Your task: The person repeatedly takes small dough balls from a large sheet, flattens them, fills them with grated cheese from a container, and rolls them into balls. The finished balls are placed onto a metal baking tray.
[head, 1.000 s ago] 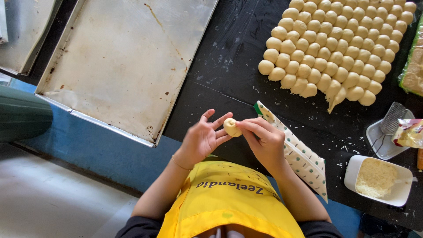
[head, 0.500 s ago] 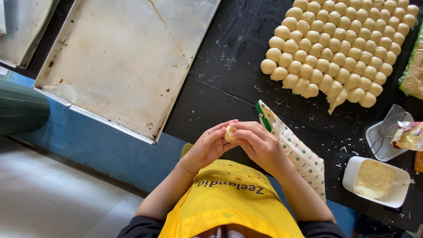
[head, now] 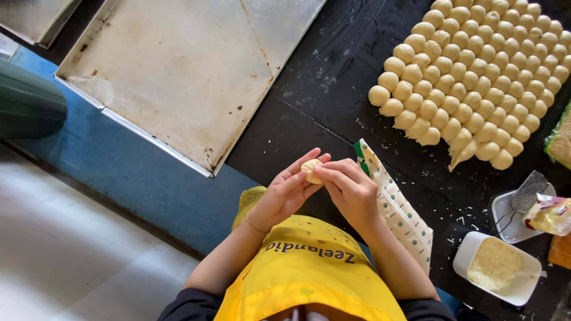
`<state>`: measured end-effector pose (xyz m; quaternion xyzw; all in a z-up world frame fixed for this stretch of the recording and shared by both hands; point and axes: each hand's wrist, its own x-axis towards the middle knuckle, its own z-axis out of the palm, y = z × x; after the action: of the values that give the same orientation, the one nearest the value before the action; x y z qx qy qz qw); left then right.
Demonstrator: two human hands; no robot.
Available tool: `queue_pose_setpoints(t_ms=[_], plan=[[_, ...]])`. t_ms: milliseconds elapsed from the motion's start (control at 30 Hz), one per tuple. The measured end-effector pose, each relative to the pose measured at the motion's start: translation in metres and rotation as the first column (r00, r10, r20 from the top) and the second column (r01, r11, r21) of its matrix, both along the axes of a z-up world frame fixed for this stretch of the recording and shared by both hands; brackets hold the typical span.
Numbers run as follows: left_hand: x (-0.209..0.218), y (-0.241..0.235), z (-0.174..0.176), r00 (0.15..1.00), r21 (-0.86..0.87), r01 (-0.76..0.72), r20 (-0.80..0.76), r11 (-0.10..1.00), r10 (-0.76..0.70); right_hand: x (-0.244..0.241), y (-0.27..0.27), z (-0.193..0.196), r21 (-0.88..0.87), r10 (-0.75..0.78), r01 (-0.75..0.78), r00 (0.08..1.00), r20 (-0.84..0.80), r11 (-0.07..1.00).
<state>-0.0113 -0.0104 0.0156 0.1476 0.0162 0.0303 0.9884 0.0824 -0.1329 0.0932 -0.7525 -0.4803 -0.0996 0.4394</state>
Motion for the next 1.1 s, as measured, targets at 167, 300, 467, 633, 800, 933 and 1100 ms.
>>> queue_pose_setpoints(t_ms=[167, 300, 467, 633, 800, 933, 1100], plan=[[0.000, 0.002, -0.012, 0.997, -0.047, 0.079, -0.008, 0.996, -0.079, 0.001, 0.000, 0.019, 0.011, 0.098, -0.097, 0.995, -0.030, 0.995], [0.000, 0.013, 0.001, 0.977, -0.087, 0.210, -0.012, 0.974, -0.212, -0.003, -0.010, 0.026, -0.038, 0.154, -0.153, 0.988, 0.026, 0.987], [-0.003, 0.012, 0.009, 0.963, -0.062, 0.267, -0.025, 0.962, -0.269, -0.006, -0.015, 0.006, -0.047, 0.162, -0.156, 0.970, 0.180, 0.987], [-0.007, 0.015, 0.010, 0.955, 0.013, 0.297, -0.026, 0.955, -0.297, 0.001, -0.016, 0.015, -0.151, 0.218, -0.197, 0.967, 0.132, 0.969], [-0.011, 0.023, 0.019, 0.901, -0.106, 0.430, 0.108, 0.897, -0.419, 0.007, -0.023, 0.014, -0.134, 0.308, -0.344, 0.922, -0.236, 0.929], [-0.012, -0.010, -0.006, 0.984, -0.261, 0.174, 0.002, 0.949, -0.180, 0.000, -0.014, 0.011, -0.041, 0.167, -0.176, 0.972, -0.164, 0.984], [-0.016, -0.036, -0.008, 0.957, -0.078, -0.166, -0.252, 0.983, 0.142, -0.009, -0.014, -0.012, 0.002, 0.020, -0.020, 0.994, -0.103, 1.000]])
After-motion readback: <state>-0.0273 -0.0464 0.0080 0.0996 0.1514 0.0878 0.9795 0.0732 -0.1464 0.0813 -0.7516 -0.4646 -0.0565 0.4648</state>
